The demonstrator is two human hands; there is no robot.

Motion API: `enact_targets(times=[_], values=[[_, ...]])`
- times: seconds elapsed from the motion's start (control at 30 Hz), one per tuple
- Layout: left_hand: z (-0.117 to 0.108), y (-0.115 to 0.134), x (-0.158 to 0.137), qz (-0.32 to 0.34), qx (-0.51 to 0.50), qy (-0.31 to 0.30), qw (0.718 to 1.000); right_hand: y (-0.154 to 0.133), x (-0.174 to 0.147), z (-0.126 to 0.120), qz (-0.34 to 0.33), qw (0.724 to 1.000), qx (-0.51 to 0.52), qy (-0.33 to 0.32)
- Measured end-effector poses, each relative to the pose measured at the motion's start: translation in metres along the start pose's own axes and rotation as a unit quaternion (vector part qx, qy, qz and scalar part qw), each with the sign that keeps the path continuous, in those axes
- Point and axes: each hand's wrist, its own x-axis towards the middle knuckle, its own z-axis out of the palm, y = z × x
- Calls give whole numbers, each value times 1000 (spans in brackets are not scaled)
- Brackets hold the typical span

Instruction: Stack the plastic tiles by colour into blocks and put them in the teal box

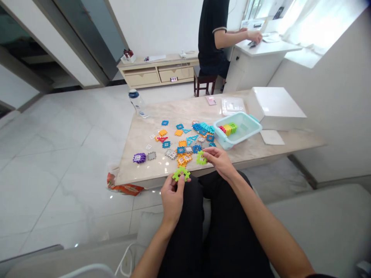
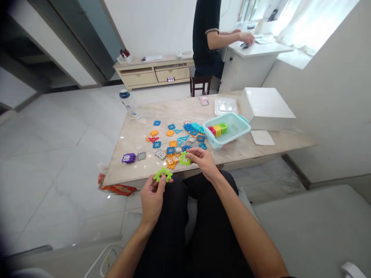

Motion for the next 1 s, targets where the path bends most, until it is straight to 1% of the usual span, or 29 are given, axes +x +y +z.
enact_targets(times=[0.03,0.1,0.17,0.2,0.27,0.33,0.4,0.47,0.53,0.67,0.77,0.83,0.9,1.0], values=[[1,3,1,17,34,-30,999,-8,-15,-3,-3,1000,-19,-15],[3,8,1,47,107,-109,987,-25,-38,-8,-14,995,-79,-64],[4,11,-1,79,138,-169,973,-42,-53,-9,-26,982,-141,-123],[5,13,-4,97,148,-190,966,-48,-58,-8,-34,974,-169,-148],[6,15,-10,127,169,-204,956,-57,-64,-3,-66,956,-220,-181],[6,15,-15,151,183,-205,950,-60,-68,4,-120,937,-268,-191],[5,14,-20,170,185,-207,946,-61,-70,11,-180,920,-298,-182],[2,12,-21,181,178,-211,944,-60,-73,17,-226,908,-310,-169],[-3,10,-21,183,173,-212,944,-59,-75,22,-257,901,-311,-159],[-7,7,-19,181,158,-214,947,-58,-81,31,-279,899,-306,-145],[-5,6,-18,186,149,-211,948,-56,-83,30,-288,890,-312,-163],[-1,5,-18,195,164,-195,947,-55,-86,25,-298,875,-331,-189],[2,5,-19,208,198,-166,943,-53,-89,19,-310,852,-363,-214],[6,6,-22,229,252,-134,931,-49,-96,10,-335,814,-422,-217]])
